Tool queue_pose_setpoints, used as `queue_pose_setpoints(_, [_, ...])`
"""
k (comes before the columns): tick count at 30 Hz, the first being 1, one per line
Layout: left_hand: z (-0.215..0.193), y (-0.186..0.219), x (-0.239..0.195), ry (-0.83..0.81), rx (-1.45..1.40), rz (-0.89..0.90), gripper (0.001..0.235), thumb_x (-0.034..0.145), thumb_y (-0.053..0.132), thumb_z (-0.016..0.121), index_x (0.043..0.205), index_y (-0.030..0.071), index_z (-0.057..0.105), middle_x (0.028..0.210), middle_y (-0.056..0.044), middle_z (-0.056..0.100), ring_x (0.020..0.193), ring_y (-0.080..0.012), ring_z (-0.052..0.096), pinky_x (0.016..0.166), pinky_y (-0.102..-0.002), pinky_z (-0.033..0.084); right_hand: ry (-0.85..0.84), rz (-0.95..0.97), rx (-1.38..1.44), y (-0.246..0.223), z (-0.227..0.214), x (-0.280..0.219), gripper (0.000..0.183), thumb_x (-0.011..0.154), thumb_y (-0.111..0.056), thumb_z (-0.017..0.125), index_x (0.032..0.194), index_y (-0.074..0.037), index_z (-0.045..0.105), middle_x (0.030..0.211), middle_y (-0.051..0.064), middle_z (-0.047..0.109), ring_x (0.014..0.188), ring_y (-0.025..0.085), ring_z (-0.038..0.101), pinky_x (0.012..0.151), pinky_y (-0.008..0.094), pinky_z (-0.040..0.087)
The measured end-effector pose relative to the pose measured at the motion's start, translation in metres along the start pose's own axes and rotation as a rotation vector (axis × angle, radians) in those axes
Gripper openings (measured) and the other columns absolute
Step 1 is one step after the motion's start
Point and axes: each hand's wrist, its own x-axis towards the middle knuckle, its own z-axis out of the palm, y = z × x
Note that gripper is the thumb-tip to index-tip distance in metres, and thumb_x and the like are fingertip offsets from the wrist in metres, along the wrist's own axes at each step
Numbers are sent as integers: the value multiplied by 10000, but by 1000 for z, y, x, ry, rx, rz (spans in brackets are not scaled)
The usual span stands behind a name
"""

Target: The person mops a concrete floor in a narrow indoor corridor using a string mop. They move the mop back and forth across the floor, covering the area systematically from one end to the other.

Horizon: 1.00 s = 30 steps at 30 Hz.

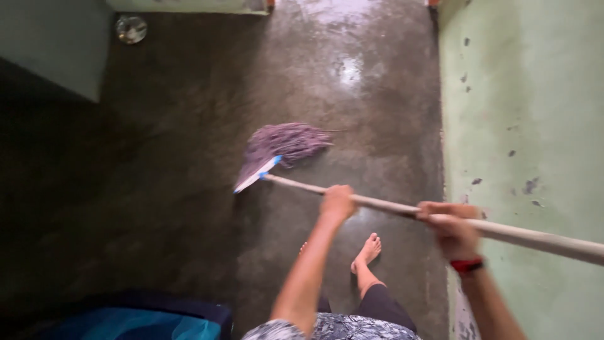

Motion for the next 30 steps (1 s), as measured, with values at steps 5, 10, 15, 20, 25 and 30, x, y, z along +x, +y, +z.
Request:
queue_pose_setpoints(5, [11, -216, -78, 405, 27, 109, 142, 701, 158, 772, 705, 84, 651, 809, -168, 658, 866, -406, 647, 776, -533, 503, -429, -89, -335, 56, 165, -4, 189, 755, -50, 644, 878, 39, 758, 867, 137, 781, 776, 201, 707, 733, 325, 571])
queue_pose_setpoints(10, [24, -266, -119, 577, -30, -21, 112, 797, 140, 741, 752, 88, 653, 827, -159, 640, 891, -400, 634, 800, -519, 512, -677, -244, 56, 111, 192, -16, 170, 886, 0, 638, 746, 34, 547, 752, 128, 618, 773, 245, 650, 921, 396, 593])
queue_pose_setpoints(15, [64, -189, -76, 474, 25, 49, 169, 624, 176, 801, 675, 93, 663, 778, -166, 651, 836, -391, 640, 788, -512, 483, -342, 138, -87, 40, 117, -8, 133, 787, -17, 622, 716, 86, 666, 815, 95, 741, 794, 184, 641, 717, 339, 499])
queue_pose_setpoints(20, [141, -54, 18, 401, -17, 185, 124, 701, 209, 762, 689, 116, 682, 831, -141, 679, 938, -375, 648, 925, -520, 461, -154, -24, 111, 0, -20, -22, 187, 872, -33, 599, 705, 49, 584, 758, 90, 620, 831, 232, 621, 853, 371, 517])
queue_pose_setpoints(25, [152, 153, 35, 283, -62, 307, 119, 680, 230, 783, 688, 122, 734, 836, -135, 705, 968, -369, 654, 1019, -580, 407, -44, -285, 69, -61, -127, -66, 298, 946, -33, 602, 667, 23, 514, 706, 78, 559, 728, 204, 560, 955, 416, 539])
queue_pose_setpoints(30, [227, 315, 30, -68, -62, 408, 125, 782, 259, 779, 841, 151, 799, 925, -144, 757, 974, -337, 726, 930, -449, 570, 352, -361, -175, -132, -194, -129, 166, 870, 22, 543, 727, 82, 599, 668, 105, 568, 575, 181, 490, 707, 338, 446])
